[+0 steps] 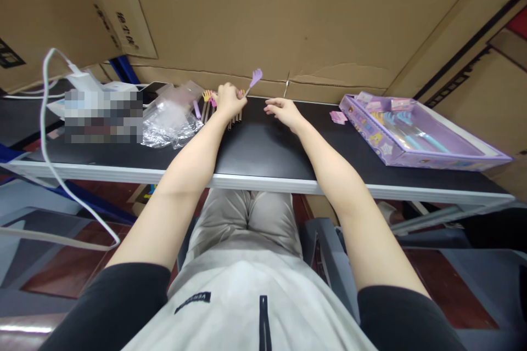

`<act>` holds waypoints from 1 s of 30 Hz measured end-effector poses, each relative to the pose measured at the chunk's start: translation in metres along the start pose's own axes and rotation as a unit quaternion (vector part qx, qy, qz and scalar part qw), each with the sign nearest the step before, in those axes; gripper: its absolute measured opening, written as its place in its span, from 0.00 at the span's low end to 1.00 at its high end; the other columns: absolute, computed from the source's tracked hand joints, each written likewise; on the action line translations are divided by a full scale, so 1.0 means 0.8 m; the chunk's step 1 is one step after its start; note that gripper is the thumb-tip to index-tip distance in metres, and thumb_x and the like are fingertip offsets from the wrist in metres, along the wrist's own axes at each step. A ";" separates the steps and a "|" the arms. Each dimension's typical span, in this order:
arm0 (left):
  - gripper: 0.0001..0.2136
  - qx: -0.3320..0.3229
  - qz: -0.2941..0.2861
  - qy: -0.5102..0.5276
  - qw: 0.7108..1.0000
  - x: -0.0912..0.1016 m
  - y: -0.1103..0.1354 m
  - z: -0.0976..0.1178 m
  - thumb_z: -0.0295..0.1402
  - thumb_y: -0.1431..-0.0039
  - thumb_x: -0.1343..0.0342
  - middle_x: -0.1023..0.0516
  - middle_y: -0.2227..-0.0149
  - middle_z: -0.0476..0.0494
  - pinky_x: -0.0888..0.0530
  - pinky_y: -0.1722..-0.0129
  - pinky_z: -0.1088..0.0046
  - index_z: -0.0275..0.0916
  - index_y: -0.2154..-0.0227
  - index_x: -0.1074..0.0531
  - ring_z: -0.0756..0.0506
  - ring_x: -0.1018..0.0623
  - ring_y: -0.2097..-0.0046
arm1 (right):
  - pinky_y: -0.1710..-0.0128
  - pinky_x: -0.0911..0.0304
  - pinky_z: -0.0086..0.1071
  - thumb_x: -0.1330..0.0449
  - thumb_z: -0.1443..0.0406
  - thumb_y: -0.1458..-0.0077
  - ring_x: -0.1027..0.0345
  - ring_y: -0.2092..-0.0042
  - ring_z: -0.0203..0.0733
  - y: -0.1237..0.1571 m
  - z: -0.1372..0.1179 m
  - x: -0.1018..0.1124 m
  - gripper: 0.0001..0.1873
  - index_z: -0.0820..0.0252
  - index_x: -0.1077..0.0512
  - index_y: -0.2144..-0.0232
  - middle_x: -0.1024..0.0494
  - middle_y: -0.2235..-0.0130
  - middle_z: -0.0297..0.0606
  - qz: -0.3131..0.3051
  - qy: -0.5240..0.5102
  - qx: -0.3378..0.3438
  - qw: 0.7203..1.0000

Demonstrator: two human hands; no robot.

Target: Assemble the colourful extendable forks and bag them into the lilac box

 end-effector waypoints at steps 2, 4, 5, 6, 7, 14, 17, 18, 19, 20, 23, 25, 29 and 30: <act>0.11 -0.052 -0.004 0.016 0.999 -0.003 0.007 0.022 0.34 0.34 0.45 0.22 0.39 0.35 0.37 0.33 0.45 0.42 0.54 0.20 0.28 0.31 0.32 | 0.49 0.25 0.34 0.42 0.70 0.30 0.19 0.61 0.34 0.003 0.001 -0.004 0.11 0.63 0.23 0.50 0.14 0.56 0.42 0.005 -0.081 -0.036 0.996; 0.09 -0.103 -0.015 0.031 0.994 -0.007 0.015 0.041 0.32 0.34 0.44 0.22 0.39 0.35 0.38 0.33 0.46 0.40 0.57 0.21 0.29 0.31 0.33 | 0.55 0.25 0.29 0.42 0.67 0.28 0.20 0.66 0.31 0.007 0.001 -0.009 0.06 0.60 0.24 0.55 0.15 0.61 0.37 -0.008 -0.136 -0.061 0.989; 0.08 -0.127 -0.022 0.038 0.991 -0.010 0.018 0.049 0.32 0.34 0.44 0.22 0.40 0.35 0.39 0.33 0.46 0.40 0.58 0.21 0.29 0.31 0.33 | 0.58 0.26 0.27 0.42 0.65 0.27 0.21 0.68 0.31 0.009 0.000 -0.011 0.06 0.60 0.24 0.58 0.16 0.64 0.35 -0.016 -0.155 -0.066 0.986; 0.07 -0.148 -0.028 0.045 0.988 -0.011 0.022 0.056 0.32 0.34 0.44 0.22 0.40 0.35 0.39 0.33 0.46 0.39 0.58 0.21 0.30 0.30 0.33 | 0.59 0.27 0.25 0.41 0.64 0.27 0.21 0.69 0.30 0.011 0.000 -0.013 0.08 0.60 0.25 0.61 0.17 0.66 0.34 -0.021 -0.171 -0.067 0.983; 0.07 -0.167 -0.034 0.051 0.984 -0.013 0.025 0.062 0.32 0.34 0.43 0.21 0.40 0.35 0.39 0.33 0.47 0.39 0.59 0.21 0.30 0.30 0.34 | 0.60 0.27 0.24 0.41 0.63 0.27 0.22 0.70 0.30 0.012 0.000 -0.014 0.10 0.60 0.27 0.64 0.18 0.68 0.34 -0.021 -0.184 -0.066 0.980; 0.13 -0.175 -0.048 0.027 0.983 -0.014 0.023 0.057 0.38 0.30 0.48 0.23 0.37 0.33 0.42 0.30 0.43 0.39 0.53 0.20 0.29 0.32 0.31 | 0.66 0.27 0.24 0.46 0.67 0.27 0.27 0.76 0.30 0.014 -0.003 -0.006 0.15 0.60 0.33 0.70 0.24 0.76 0.31 0.027 -0.201 -0.097 0.974; 0.21 -0.093 -0.079 -0.045 0.992 -0.019 0.011 0.019 0.39 0.32 0.49 0.30 0.31 0.30 0.47 0.28 0.38 0.40 0.41 0.23 0.27 0.38 0.27 | 0.69 0.29 0.23 0.48 0.69 0.27 0.28 0.77 0.30 0.018 -0.008 0.003 0.15 0.59 0.33 0.69 0.25 0.77 0.30 0.049 -0.200 -0.108 0.973; 0.25 -0.061 -0.104 -0.072 0.990 -0.023 0.008 0.005 0.41 0.33 0.48 0.34 0.28 0.28 0.49 0.27 0.35 0.39 0.37 0.26 0.26 0.41 0.25 | 0.70 0.29 0.23 0.48 0.69 0.27 0.28 0.78 0.31 0.019 -0.009 0.005 0.14 0.59 0.34 0.69 0.26 0.77 0.30 0.051 -0.200 -0.110 0.972; 0.28 -0.029 -0.133 -0.090 0.987 -0.026 0.007 -0.008 0.43 0.33 0.49 0.38 0.25 0.27 0.51 0.28 0.32 0.39 0.33 0.29 0.24 0.43 0.24 | 0.71 0.30 0.22 0.48 0.70 0.28 0.29 0.78 0.31 0.020 -0.010 0.006 0.14 0.59 0.34 0.69 0.26 0.77 0.30 0.054 -0.198 -0.112 0.972; 0.31 -0.002 -0.157 -0.100 0.983 -0.027 0.006 -0.019 0.45 0.33 0.50 0.42 0.24 0.26 0.52 0.28 0.30 0.39 0.30 0.32 0.23 0.46 0.23 | 0.71 0.30 0.22 0.48 0.70 0.28 0.29 0.78 0.31 0.021 -0.010 0.007 0.14 0.59 0.34 0.69 0.26 0.77 0.30 0.055 -0.196 -0.114 0.972; 0.35 0.065 -0.194 -0.111 0.973 -0.025 0.009 -0.038 0.50 0.32 0.55 0.51 0.20 0.30 0.52 0.29 0.24 0.43 0.26 0.37 0.22 0.54 0.21 | 0.72 0.31 0.22 0.48 0.70 0.28 0.30 0.79 0.30 0.022 -0.010 0.006 0.13 0.59 0.34 0.69 0.26 0.77 0.30 0.054 -0.193 -0.113 0.973; 0.36 0.092 -0.207 -0.112 0.967 -0.022 0.012 -0.042 0.51 0.32 0.56 0.56 0.19 0.34 0.52 0.30 0.23 0.45 0.24 0.41 0.23 0.58 0.20 | 0.72 0.31 0.22 0.48 0.69 0.28 0.30 0.78 0.30 0.021 -0.010 0.005 0.13 0.58 0.34 0.69 0.26 0.77 0.30 0.052 -0.192 -0.112 0.974; 0.36 0.097 -0.220 -0.103 0.965 -0.022 0.014 -0.043 0.51 0.32 0.57 0.55 0.19 0.37 0.50 0.30 0.23 0.47 0.24 0.42 0.24 0.56 0.20 | 0.70 0.29 0.23 0.45 0.69 0.29 0.30 0.78 0.30 0.020 -0.009 0.004 0.12 0.58 0.34 0.69 0.25 0.76 0.30 0.050 -0.191 -0.109 0.974; 0.35 0.091 -0.215 -0.099 0.967 -0.023 0.012 -0.044 0.50 0.32 0.56 0.53 0.20 0.36 0.49 0.30 0.23 0.47 0.24 0.41 0.23 0.54 0.21 | 0.69 0.28 0.24 0.45 0.69 0.29 0.30 0.78 0.30 0.020 -0.009 0.004 0.12 0.58 0.34 0.69 0.25 0.76 0.30 0.051 -0.190 -0.108 0.975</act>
Point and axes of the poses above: each hand's wrist, its own y-axis away from the middle knuckle, its own x-axis out of the back of the hand, z = x × y, the point moved 6 cm from there along -y, towards the middle knuckle
